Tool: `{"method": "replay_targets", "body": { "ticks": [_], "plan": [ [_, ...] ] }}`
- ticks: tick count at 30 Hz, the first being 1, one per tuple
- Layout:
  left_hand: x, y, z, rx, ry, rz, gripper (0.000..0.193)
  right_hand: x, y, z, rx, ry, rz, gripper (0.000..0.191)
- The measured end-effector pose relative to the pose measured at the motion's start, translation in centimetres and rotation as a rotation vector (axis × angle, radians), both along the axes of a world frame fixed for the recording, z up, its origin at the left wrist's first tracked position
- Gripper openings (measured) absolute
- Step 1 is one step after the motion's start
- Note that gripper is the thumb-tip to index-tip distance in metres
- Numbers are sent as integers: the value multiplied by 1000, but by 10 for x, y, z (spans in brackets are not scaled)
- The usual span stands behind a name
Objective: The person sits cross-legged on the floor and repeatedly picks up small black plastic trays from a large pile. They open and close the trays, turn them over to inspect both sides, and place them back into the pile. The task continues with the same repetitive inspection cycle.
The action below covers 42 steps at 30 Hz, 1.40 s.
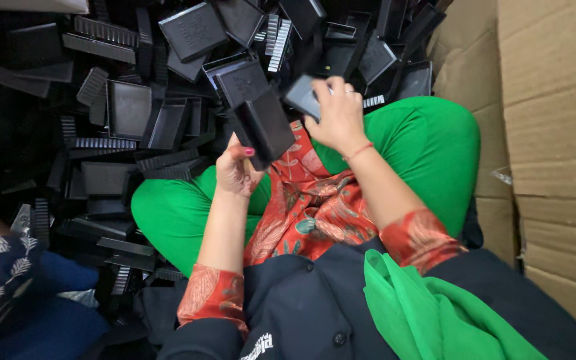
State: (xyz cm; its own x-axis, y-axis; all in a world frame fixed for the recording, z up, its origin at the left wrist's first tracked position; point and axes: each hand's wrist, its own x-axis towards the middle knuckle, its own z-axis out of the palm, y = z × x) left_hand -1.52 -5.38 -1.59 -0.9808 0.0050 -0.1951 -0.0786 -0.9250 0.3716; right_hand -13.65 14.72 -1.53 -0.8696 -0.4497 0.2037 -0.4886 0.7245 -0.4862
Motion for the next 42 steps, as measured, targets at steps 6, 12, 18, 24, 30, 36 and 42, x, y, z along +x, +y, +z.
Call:
{"method": "replay_targets", "body": {
  "ticks": [6,12,18,24,30,36,42],
  "plan": [
    [-7,0,-6,-746,-20,181,85,32,3,31,-922,-467,322,61],
    [1,0,17,-742,79,93,94,46,-7,43,-1177,-844,494,73],
    [-1,5,26,-946,19,113,93,50,-4,58,-1221,-780,474,82],
    [2,3,26,-795,36,34,88,48,-6,55,-1226,-934,563,97],
    [-2,9,30,-931,151,62,90,49,-7,43,-1187,-838,442,89],
    [0,13,42,-601,123,52,100,52,-3,51,-1000,-530,517,57],
    [4,14,61,-584,136,72,97,63,-6,66,-850,-279,494,50]
  ]
}}
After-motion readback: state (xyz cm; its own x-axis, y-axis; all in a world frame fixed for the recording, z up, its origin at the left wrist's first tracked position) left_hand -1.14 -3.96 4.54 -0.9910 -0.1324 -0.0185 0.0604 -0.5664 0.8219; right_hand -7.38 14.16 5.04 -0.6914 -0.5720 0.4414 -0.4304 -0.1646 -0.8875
